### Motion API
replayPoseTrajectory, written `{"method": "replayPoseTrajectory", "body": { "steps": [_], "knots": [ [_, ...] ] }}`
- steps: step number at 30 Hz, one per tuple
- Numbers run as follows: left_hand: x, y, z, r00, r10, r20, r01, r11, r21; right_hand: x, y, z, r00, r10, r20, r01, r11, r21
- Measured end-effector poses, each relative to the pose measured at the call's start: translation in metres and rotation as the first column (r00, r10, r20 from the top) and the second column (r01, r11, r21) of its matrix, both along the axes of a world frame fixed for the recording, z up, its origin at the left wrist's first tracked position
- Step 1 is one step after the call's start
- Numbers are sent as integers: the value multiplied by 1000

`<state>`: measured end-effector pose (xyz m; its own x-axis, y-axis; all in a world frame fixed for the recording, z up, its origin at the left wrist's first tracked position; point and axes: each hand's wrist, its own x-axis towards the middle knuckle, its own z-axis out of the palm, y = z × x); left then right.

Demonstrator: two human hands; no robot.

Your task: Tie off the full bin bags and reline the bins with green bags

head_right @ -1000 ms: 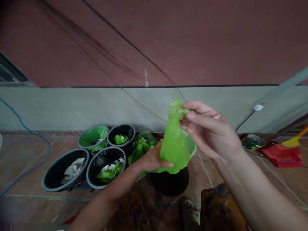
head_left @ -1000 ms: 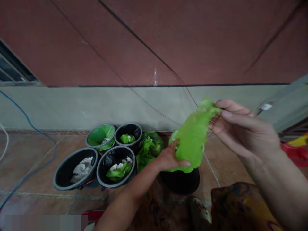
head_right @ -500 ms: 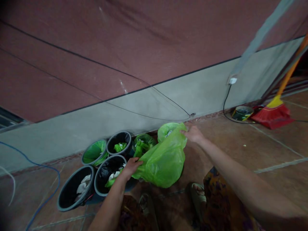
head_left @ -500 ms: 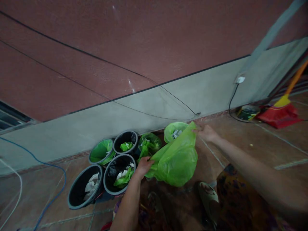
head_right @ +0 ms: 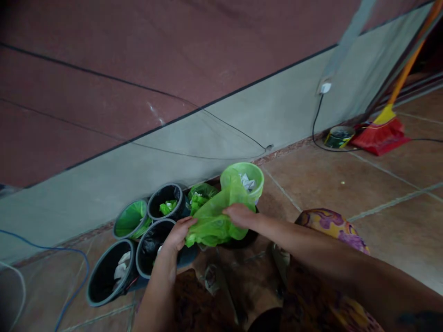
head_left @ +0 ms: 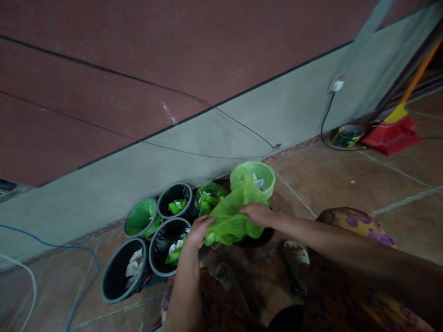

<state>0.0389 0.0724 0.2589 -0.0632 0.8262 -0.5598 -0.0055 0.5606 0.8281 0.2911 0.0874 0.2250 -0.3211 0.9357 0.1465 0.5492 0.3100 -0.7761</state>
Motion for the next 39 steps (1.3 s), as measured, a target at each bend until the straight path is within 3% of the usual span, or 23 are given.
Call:
{"method": "replayPoseTrajectory", "body": {
  "steps": [3,6,13,16,18,21,23,26,30,35,37,39],
  "knots": [
    [-20,-1,3,997,62,-37,-61,997,39,27,28,15,997,-26,68,26,1000,-6],
    [-36,-4,7,996,91,-12,-90,993,76,57,50,26,983,-176,42,174,984,47],
    [-42,-8,19,990,137,38,-140,986,95,108,68,11,919,-371,-134,381,922,65],
    [-36,-4,18,970,209,124,-224,967,122,96,57,14,902,-427,-68,433,892,132],
    [-28,-1,17,956,230,181,-253,960,119,71,38,22,927,-374,-40,373,898,232],
    [-9,3,16,940,219,262,-259,957,128,22,-2,33,997,-50,60,27,945,327],
    [7,5,18,929,190,316,-247,958,149,-9,-25,34,981,136,136,-169,946,276],
    [30,4,23,916,95,390,-178,967,182,-38,-33,27,980,44,194,-73,986,148],
    [47,1,30,873,-25,487,-86,975,206,-42,-9,14,975,-135,174,130,991,39],
    [42,3,31,861,-22,508,-123,960,250,-28,6,14,991,-83,-109,73,993,-92],
    [38,6,28,876,-52,479,-124,936,329,-24,4,18,982,-83,-172,59,988,-139],
    [37,9,23,913,-106,395,-101,878,468,-22,2,24,973,-77,-215,39,984,-175]
  ]
}}
